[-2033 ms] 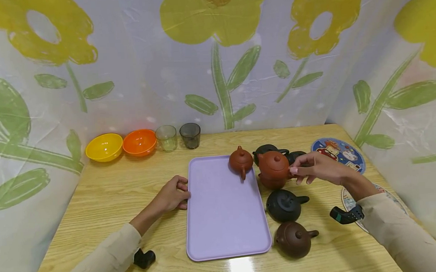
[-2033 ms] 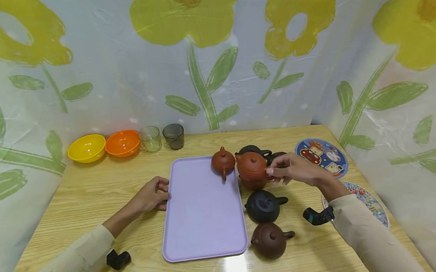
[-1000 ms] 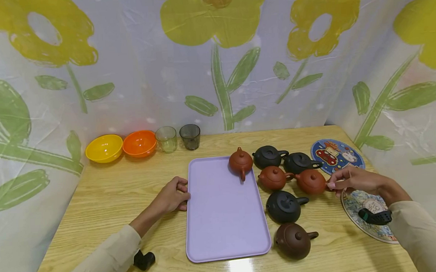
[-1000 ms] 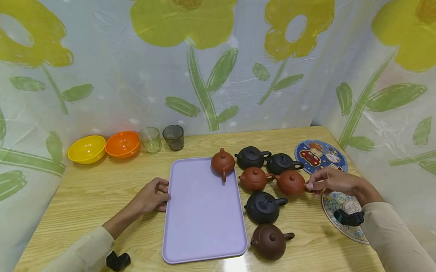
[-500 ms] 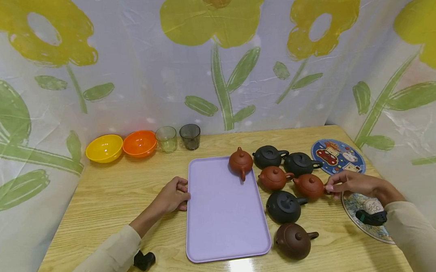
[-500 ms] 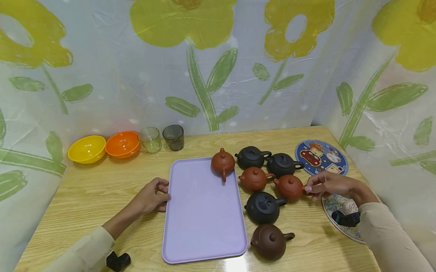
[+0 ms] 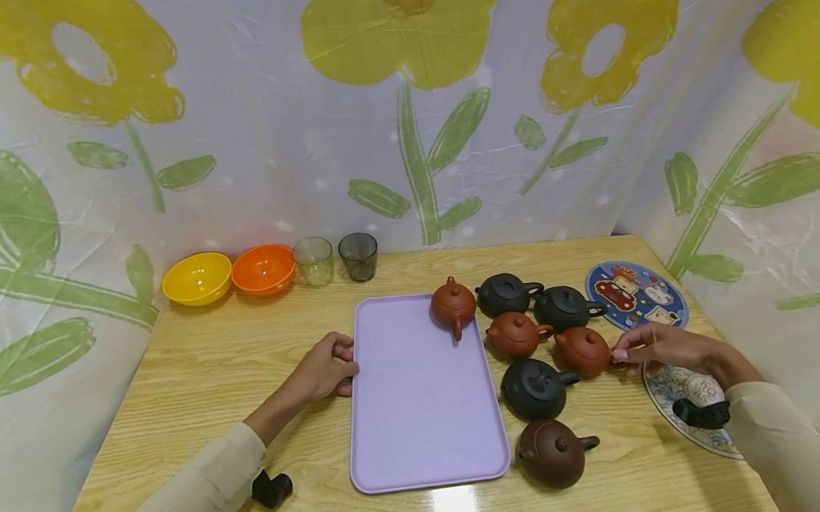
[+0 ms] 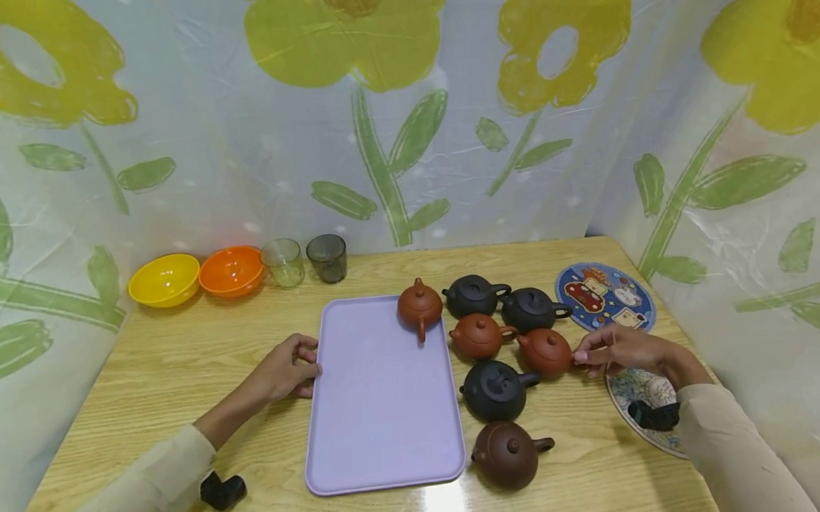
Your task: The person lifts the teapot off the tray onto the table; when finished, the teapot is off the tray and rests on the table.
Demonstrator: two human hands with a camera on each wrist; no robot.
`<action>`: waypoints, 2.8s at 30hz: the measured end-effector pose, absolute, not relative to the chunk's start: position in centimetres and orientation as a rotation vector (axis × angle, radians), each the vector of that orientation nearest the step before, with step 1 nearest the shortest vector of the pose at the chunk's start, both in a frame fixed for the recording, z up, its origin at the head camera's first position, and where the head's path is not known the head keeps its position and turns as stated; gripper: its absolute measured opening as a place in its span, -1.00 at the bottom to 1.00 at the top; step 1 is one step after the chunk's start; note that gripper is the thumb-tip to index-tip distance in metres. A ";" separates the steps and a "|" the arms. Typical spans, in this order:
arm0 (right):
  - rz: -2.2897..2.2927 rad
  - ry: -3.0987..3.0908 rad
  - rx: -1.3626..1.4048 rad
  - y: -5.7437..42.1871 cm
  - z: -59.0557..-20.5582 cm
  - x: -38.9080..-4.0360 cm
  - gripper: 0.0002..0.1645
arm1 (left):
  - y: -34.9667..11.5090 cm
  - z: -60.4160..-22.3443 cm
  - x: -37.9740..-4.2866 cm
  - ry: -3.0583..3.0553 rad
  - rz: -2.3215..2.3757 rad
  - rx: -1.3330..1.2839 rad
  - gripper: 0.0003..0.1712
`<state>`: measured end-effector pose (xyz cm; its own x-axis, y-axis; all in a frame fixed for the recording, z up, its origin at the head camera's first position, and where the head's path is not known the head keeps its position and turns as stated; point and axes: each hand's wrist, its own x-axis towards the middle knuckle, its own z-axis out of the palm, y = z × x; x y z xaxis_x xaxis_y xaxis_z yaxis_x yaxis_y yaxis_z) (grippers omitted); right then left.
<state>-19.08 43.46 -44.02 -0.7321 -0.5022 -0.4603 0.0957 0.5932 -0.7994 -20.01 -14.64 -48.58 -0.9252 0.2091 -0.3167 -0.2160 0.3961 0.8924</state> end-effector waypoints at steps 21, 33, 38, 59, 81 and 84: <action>-1.128 2.625 -0.295 36.9 -39.4 -19.8 -0.56 | -14.7 -48.3 -19.9 2.279 1.541 -0.007 -0.45; -1.199 2.501 -0.455 29.2 -38.9 -22.3 -0.64 | -14.6 -48.3 -19.8 2.281 1.535 -0.008 -0.45; -1.168 2.455 -0.506 26.9 -39.1 -23.7 -0.55 | -14.6 -48.2 -19.8 2.278 1.539 -0.002 -0.45; -0.935 2.388 -0.313 20.4 -39.5 -26.9 -0.04 | -14.7 -48.2 -19.7 2.294 1.524 0.004 -0.45; -0.841 2.361 -0.294 17.6 -40.0 -27.4 -0.01 | -14.7 -48.2 -19.8 2.298 1.523 -0.011 -0.46; -0.858 2.368 -0.321 17.2 -40.7 -27.4 0.00 | -14.6 -48.2 -19.8 2.299 1.520 -0.016 -0.46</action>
